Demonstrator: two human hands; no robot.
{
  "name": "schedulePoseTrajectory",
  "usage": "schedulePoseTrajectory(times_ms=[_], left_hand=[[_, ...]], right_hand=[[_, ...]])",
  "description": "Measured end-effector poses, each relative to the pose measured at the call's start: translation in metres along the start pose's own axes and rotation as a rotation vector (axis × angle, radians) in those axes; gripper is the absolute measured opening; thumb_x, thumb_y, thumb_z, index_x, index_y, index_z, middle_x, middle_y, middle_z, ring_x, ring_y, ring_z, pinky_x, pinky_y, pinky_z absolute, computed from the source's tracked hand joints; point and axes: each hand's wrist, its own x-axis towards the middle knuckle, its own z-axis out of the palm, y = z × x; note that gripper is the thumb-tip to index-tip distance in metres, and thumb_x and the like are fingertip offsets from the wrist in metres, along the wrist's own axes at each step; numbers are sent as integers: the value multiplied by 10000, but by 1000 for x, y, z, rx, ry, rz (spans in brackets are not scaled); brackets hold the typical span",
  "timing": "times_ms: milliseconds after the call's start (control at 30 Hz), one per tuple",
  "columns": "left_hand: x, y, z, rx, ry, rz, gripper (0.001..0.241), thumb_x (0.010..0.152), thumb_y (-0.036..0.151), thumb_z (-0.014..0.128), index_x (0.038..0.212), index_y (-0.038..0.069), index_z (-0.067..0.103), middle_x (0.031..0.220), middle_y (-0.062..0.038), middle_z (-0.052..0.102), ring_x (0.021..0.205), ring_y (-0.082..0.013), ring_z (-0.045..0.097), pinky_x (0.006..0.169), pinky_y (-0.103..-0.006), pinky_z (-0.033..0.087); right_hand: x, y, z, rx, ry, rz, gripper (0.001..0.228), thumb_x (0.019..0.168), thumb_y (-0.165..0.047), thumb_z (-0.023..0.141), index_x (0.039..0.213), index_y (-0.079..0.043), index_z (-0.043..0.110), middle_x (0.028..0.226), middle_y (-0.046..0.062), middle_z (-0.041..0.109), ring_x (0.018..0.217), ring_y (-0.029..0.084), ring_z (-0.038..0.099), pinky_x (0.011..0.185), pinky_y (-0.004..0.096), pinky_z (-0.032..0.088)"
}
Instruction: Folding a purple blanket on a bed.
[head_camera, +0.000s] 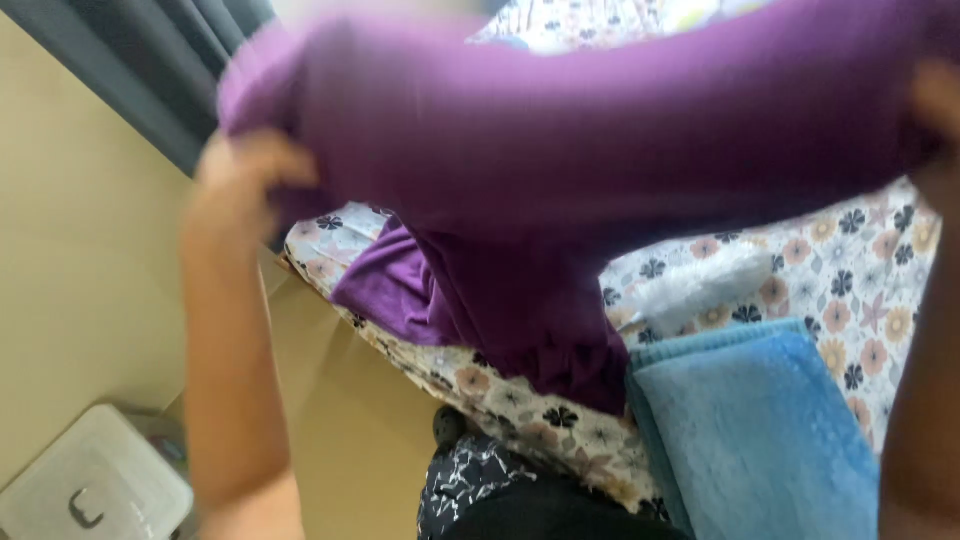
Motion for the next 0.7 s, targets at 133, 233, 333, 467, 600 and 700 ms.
schedulePoseTrajectory(times_ms=[133,233,333,467,600,700], left_hand=[[-168,-38,97,-168,11,-925,360,654,-13,708,1013,-29,721,855,-123,756,690,-204,725,630,-351,588],[-283,-78,163,-381,99,-1339,493,633,-1,656,1124,44,648,782,-55,676,593,-165,635,504,-305,517],[-389,-138,192,-358,62,-1606,400,669,48,647,1067,67,609,706,-60,572,513,-174,519,432,-308,405],[-430,-160,195,-325,45,-1714,342,691,59,628,1019,132,561,717,-31,530,531,-156,482,459,-305,377],[-421,-164,191,-441,-18,-1568,315,752,157,682,1048,116,584,756,2,546,578,-115,498,487,-285,397],[-395,-148,201,-346,-114,-1562,412,805,341,764,1165,144,729,807,-19,604,586,-127,470,475,-289,341]], right_hand=[[-159,113,59,54,-73,299,532,892,-170,720,1383,8,623,1329,112,693,1252,269,636,1119,405,460],[-265,225,96,49,-174,672,553,827,-216,742,1330,-2,658,1229,74,732,1141,213,647,1003,358,475],[-379,330,116,117,-82,963,577,818,-190,778,1348,-1,650,1227,102,725,1098,215,661,980,370,499],[-457,397,132,100,52,1084,559,849,-180,772,1362,1,640,1287,127,716,1142,222,660,1020,363,483],[-455,403,128,84,22,1086,564,846,-182,772,1360,0,626,1284,103,722,1154,216,671,1024,347,488],[-449,406,131,-33,-32,1074,563,849,-215,775,1351,4,644,1261,126,736,1134,227,671,1005,354,495]])
